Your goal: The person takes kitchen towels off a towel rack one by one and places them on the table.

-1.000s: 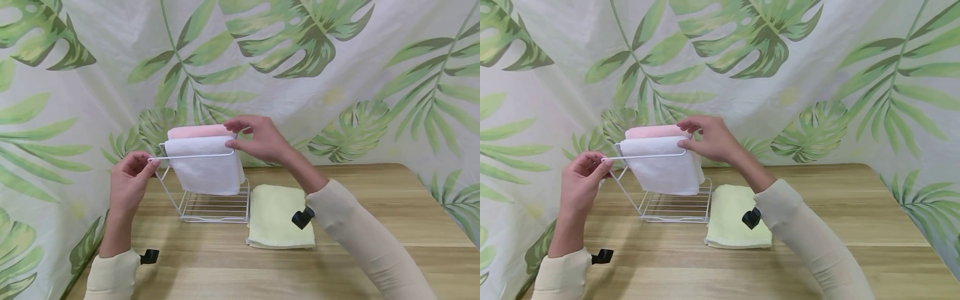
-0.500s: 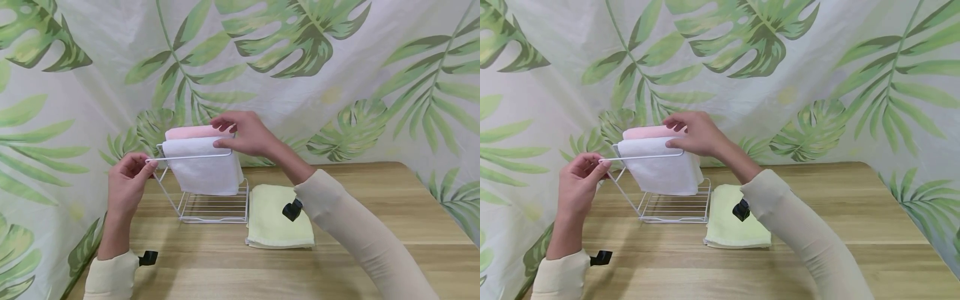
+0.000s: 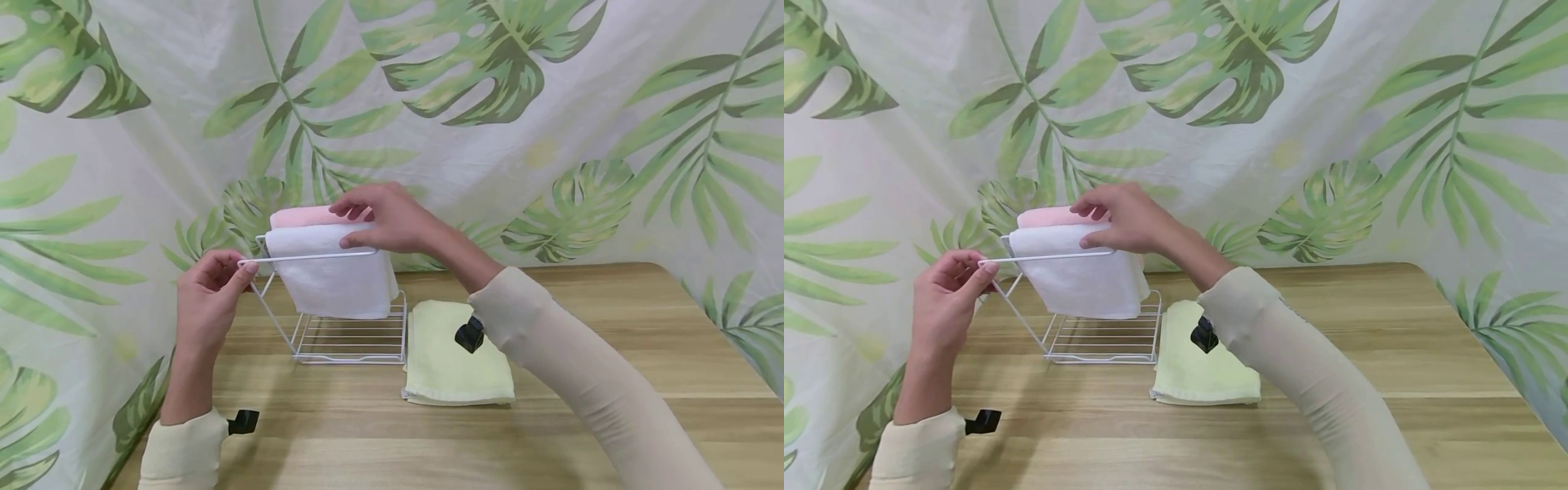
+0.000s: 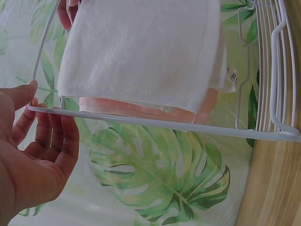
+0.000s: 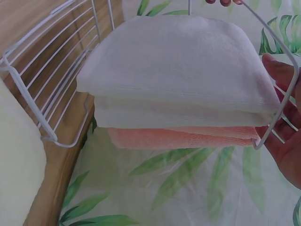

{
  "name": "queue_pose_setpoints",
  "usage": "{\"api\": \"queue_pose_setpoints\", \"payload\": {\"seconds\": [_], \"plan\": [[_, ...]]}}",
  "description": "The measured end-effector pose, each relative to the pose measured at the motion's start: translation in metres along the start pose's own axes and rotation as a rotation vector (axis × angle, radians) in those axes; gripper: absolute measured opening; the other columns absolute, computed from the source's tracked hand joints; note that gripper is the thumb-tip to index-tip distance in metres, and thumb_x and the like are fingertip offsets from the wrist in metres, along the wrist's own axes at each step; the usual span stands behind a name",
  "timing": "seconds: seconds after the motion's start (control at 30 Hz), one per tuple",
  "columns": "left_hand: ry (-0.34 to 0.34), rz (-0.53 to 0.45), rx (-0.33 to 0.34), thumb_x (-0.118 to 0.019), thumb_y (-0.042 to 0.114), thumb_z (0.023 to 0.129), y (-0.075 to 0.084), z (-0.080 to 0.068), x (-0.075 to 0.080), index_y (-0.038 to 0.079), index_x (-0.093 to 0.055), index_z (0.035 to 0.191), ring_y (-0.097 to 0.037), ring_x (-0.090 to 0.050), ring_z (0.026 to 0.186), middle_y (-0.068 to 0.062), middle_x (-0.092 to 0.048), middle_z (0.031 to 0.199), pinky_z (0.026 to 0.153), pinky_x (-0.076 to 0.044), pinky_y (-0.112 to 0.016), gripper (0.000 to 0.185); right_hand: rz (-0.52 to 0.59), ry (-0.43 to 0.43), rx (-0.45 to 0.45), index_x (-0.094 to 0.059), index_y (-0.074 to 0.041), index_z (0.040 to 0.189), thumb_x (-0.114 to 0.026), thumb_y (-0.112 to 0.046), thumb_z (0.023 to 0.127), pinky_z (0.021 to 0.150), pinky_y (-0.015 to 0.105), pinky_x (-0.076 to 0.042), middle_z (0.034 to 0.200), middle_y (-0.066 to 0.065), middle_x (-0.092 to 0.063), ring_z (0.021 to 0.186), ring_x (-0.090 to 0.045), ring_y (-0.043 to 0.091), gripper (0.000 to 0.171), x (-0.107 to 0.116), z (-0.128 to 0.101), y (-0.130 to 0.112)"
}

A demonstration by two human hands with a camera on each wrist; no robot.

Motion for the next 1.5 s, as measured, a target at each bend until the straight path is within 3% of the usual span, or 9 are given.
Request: {"api": "queue_pose_setpoints", "payload": {"seconds": [0.37,0.93,1.2,1.5], "plan": [[-0.004,-0.026,0.0,-0.076,-0.002,0.096,0.0,0.0,0.0,-0.004,-0.07,0.103,-0.013,-0.064,0.072,-0.001,-0.07,0.084,0.066,-0.061,-0.016,0.009,0.024,-0.048,-0.015,-0.071,-0.009,0.136,-0.086,-0.025,0.094,0.102,0.027,-0.061,0.128,0.005,-0.076,0.114,-0.074,0.016,0.048,-0.005,0.013,-0.002],[0.0,0.013,-0.003,-0.076,-0.001,0.097,0.0,-0.001,0.0,-0.003,-0.07,0.104,-0.014,-0.063,0.072,0.0,-0.069,0.084,0.066,-0.061,-0.016,0.009,0.168,-0.031,-0.039,-0.073,-0.003,0.132,-0.086,-0.019,0.094,0.096,0.018,-0.06,0.127,0.011,-0.078,0.113,-0.077,0.018,0.043,-0.017,0.025,-0.001],[0.002,0.037,-0.01,-0.076,-0.001,0.097,0.001,-0.001,-0.001,-0.002,-0.07,0.103,-0.014,-0.062,0.072,0.001,-0.069,0.084,0.066,-0.06,-0.015,0.009,0.133,-0.011,-0.057,-0.077,-0.005,0.128,-0.088,-0.022,0.092,0.098,0.017,-0.059,0.124,0.007,-0.08,0.114,-0.077,0.015,0.041,-0.022,0.023,0.002],[-0.008,0.051,-0.019,-0.075,-0.001,0.097,0.001,-0.002,-0.002,-0.002,-0.07,0.103,-0.013,-0.062,0.072,0.002,-0.069,0.084,0.065,-0.06,-0.015,0.008,-0.014,-0.021,-0.11,-0.079,-0.018,0.127,-0.089,-0.031,0.091,0.1,0.023,-0.058,0.124,-0.002,-0.081,0.116,-0.075,0.01,0.04,-0.024,0.017,0.002]]}}
Point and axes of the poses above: each hand's wrist, its own z-axis towards the middle knuckle, its own x-axis out of the back of the hand, y = z × x, the point moved 2 cm from there along z, towards the middle knuckle
